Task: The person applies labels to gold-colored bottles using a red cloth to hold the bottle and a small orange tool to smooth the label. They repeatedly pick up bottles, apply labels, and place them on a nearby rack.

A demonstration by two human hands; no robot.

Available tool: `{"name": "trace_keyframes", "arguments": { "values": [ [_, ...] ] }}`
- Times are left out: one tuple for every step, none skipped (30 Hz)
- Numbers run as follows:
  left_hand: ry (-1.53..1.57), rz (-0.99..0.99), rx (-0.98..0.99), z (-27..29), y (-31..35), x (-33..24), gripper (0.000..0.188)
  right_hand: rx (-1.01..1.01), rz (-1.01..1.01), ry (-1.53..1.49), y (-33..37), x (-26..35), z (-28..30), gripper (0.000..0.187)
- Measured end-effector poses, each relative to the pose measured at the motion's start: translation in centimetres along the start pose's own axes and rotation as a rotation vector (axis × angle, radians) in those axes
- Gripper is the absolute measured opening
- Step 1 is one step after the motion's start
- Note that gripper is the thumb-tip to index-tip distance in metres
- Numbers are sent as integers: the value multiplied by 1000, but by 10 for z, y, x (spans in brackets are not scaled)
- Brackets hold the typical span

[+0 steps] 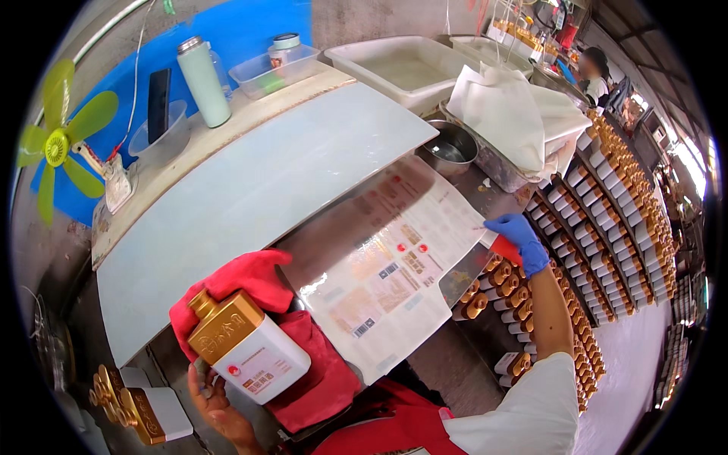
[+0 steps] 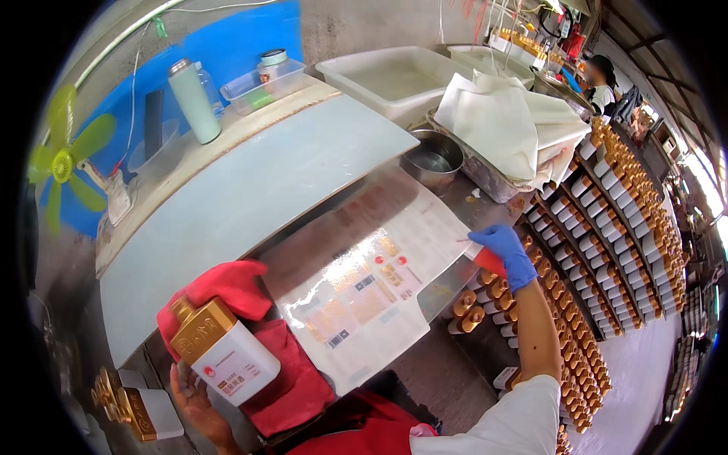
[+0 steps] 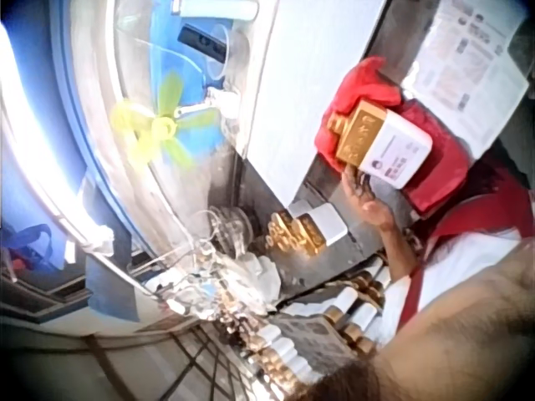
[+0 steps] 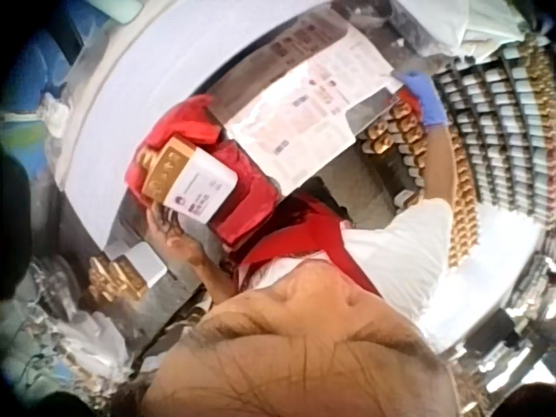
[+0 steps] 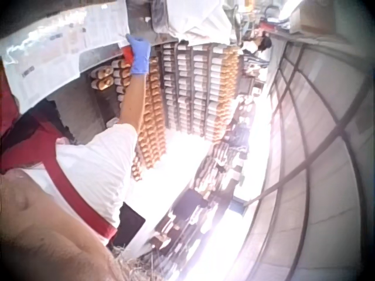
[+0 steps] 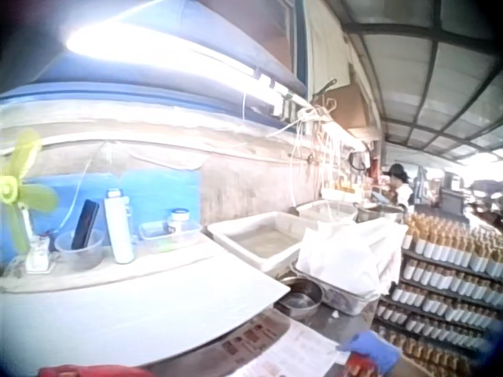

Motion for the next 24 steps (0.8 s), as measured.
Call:
{"name": "trace_keyframes", "arguments": {
  "values": [
    [4,-9,0,1,1,-1,96,6,-30,23,0,1,-4,38],
    [2,-15,-1,3,2,-1,95,-12,24,86,1,9,-3,38],
    [0,-21,-2,4,2,-2,94,-31,79,149,3,17,-2,38],
    [-1,-25,-1,5,4,-3,94,-49,130,212,4,23,-1,38],
    [0,-23,-4,7,4,-2,93,-48,106,228,-5,13,-3,39],
    [1,-20,-6,7,5,-2,93,-66,119,237,-7,10,-1,37],
    [-2,-18,-9,9,6,-1,93,-81,134,242,-5,12,-1,36],
    [-5,-20,9,9,7,-1,91,-97,147,247,-4,14,0,34],
    [-6,-22,28,10,7,1,90,-117,148,278,-5,16,1,33],
    [-10,-23,49,9,7,1,88,-137,146,307,-4,16,1,32],
    [-14,-23,48,10,8,0,88,-157,144,336,-4,17,2,31],
    [-18,-22,48,9,8,0,88,-161,157,334,-7,14,1,31],
    [-22,-23,47,8,8,-1,88,-166,170,331,-9,12,1,32],
    [-15,-14,35,8,8,-1,89,-171,183,329,-10,11,1,33],
    [-8,-6,23,9,8,-1,91,-142,206,289,-11,8,0,33],
    [-6,3,9,10,8,-1,92,-107,230,246,-7,13,-2,33],
    [-12,8,14,11,9,0,92,-73,254,204,-5,19,-4,33],
    [-17,12,19,14,10,3,92,-68,258,232,-5,23,-5,35],
    [-20,18,28,13,10,3,92,-63,257,261,-6,28,-5,36],
    [-27,4,35,11,11,1,90,-59,257,290,-5,33,-6,37],
    [-35,-10,43,8,11,-1,88,-69,250,314,-3,37,-6,37],
    [-43,-25,50,5,11,-3,87,-79,243,338,0,44,-6,36],
    [-44,-22,49,5,11,-2,87,-89,237,362,1,47,-6,36],
    [-44,-20,48,6,12,0,87,-75,246,322,-2,44,-9,36]
  ]
}}
Point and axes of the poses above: each hand's wrist, its own y-axis away from the middle knuckle, its own z-axis out of the back of the hand, x = y × z, the point moved 8 cm from there along -y, towards the middle knuckle, and after that the axes turned 9 degrees about y, right-handed, at the moved point
